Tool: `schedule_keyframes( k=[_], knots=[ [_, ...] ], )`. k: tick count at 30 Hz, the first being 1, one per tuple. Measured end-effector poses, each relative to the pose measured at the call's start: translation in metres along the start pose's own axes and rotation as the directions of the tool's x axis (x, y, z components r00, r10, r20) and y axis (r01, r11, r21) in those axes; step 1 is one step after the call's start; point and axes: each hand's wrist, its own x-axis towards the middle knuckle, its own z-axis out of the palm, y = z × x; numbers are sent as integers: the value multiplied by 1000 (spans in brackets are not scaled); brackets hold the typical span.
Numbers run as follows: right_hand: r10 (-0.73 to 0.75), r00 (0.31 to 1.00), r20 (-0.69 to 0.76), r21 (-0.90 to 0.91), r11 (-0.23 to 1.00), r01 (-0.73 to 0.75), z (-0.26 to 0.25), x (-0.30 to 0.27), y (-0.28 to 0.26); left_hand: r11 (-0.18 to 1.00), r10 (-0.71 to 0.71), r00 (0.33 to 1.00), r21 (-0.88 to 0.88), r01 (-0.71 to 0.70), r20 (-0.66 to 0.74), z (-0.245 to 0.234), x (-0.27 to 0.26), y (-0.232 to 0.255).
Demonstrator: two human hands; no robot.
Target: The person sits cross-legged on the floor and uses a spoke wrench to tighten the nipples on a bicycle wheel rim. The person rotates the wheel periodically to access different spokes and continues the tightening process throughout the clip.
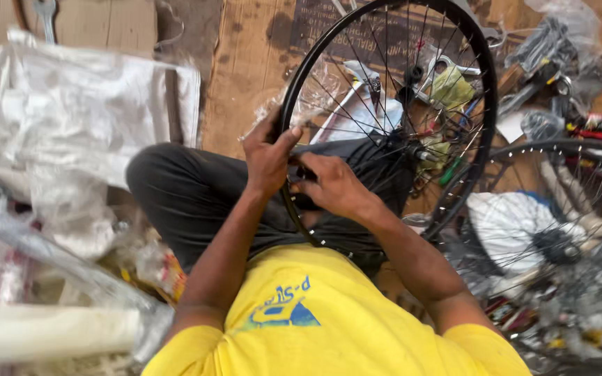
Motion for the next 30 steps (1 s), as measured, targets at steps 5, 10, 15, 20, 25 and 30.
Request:
schedule_keyframes(
  k=[5,10,15,20,25,30],
  knots=[
    [-14,998,-69,81,997,20,-27,-4,13,1000,-13,1000,-8,13,-1,33,15,26],
    [-128,962,-242,78,985,151,-28,6,24,995,73,996,58,-76,58,35,39,32],
    [-157,918,-363,13,985,174,13,6,29,959,264,955,71,-275,134,7,49,-5],
    [-26,914,-406,-112,993,-21,57,19,25,968,234,962,56,-244,141,-22,50,-46],
    [-378,869,-319,-366,895,255,69,15,20,952,302,945,-97,-291,122,-42,48,-94],
    [-248,962,-117,-150,962,229,71,31,54,979,-96,995,-183,93,-6,-51,52,-153]
  ],
)
